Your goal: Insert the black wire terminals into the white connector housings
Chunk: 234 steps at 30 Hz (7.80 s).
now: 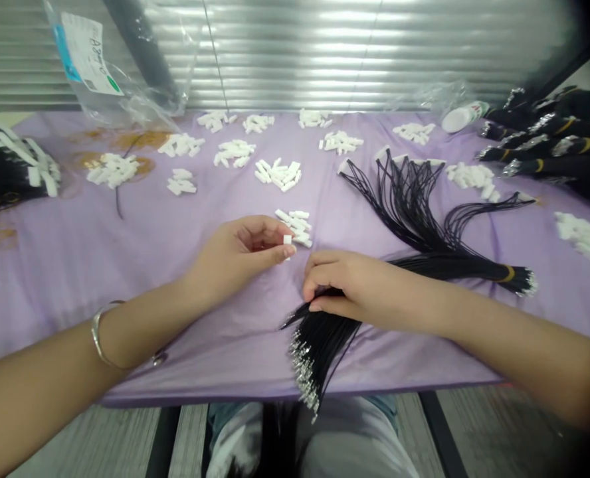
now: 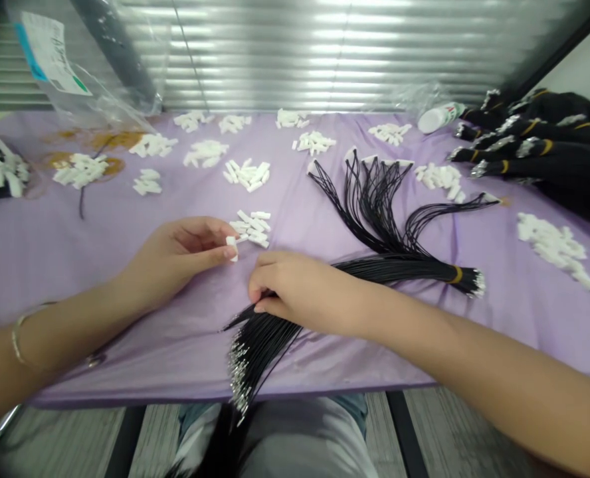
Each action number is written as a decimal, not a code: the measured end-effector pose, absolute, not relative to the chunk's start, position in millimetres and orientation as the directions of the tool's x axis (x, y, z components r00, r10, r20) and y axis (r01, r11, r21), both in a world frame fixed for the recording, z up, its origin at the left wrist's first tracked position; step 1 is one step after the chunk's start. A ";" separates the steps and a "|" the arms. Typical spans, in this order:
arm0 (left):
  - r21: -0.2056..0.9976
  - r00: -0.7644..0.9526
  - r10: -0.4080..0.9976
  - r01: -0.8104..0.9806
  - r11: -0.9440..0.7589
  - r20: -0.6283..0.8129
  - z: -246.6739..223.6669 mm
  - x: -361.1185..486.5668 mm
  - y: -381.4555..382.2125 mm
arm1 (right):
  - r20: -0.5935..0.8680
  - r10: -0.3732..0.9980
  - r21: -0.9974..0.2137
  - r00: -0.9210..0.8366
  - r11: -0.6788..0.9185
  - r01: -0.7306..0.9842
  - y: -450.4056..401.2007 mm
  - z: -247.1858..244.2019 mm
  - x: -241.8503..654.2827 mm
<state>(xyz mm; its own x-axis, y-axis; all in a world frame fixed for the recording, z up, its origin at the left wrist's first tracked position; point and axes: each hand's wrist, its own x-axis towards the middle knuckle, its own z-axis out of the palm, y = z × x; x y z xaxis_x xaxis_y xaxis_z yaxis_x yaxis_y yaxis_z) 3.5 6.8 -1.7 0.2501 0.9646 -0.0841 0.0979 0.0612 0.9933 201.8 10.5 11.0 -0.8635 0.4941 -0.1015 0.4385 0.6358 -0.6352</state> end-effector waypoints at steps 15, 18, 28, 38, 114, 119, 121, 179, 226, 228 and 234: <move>0.993 0.312 0.947 -0.062 0.103 -0.079 -7.3 0.1 6.9 | 0.026 0.812 -0.884 -0.583 0.291 0.366 11.9 -0.5 200.6; 0.989 0.319 0.946 -0.104 0.103 -0.065 -8.0 0.4 7.1 | 0.059 0.854 -0.903 -0.516 0.266 0.337 12.4 -4.7 198.9; 0.975 0.322 0.946 -0.194 0.108 -0.040 -8.0 1.3 7.8 | 0.089 0.836 -0.882 -0.541 0.319 0.347 11.3 -2.5 201.1; 0.959 0.364 0.930 -0.242 0.145 -0.048 -7.1 2.4 8.5 | 0.055 0.847 -0.873 -0.529 0.298 0.387 10.8 -2.4 200.1; 0.973 0.454 0.875 -0.067 0.222 -0.169 -8.6 -1.5 9.0 | 0.370 0.694 -0.406 -0.618 0.719 0.564 1.7 -2.2 202.7; 0.960 0.452 0.871 -0.095 0.262 -0.193 -8.0 -0.2 9.2 | 0.376 0.705 -0.361 -0.601 0.709 0.606 0.3 -3.1 202.7; 0.959 0.448 0.872 -0.098 0.268 -0.198 -7.4 0.3 9.0 | 0.379 0.706 -0.341 -0.598 0.707 0.619 0.1 -3.6 202.4; 0.989 0.390 0.910 0.101 0.111 -0.142 -2.6 7.6 2.3 | 0.194 0.773 -0.422 -0.604 0.622 0.660 0.3 -3.3 197.6; 0.981 0.303 0.940 -0.065 0.181 -0.154 -4.8 4.9 6.9 | 0.160 0.726 -0.718 -0.669 0.551 0.425 5.4 5.2 205.4; 0.981 0.313 0.939 -0.082 0.178 -0.144 -5.2 4.1 6.1 | 0.187 0.757 -0.740 -0.626 0.528 0.417 6.5 5.9 205.9; 0.982 0.367 0.921 -0.073 0.172 -0.134 -1.6 5.3 1.7 | 0.254 0.846 -0.763 -0.468 0.473 0.441 6.5 10.5 209.3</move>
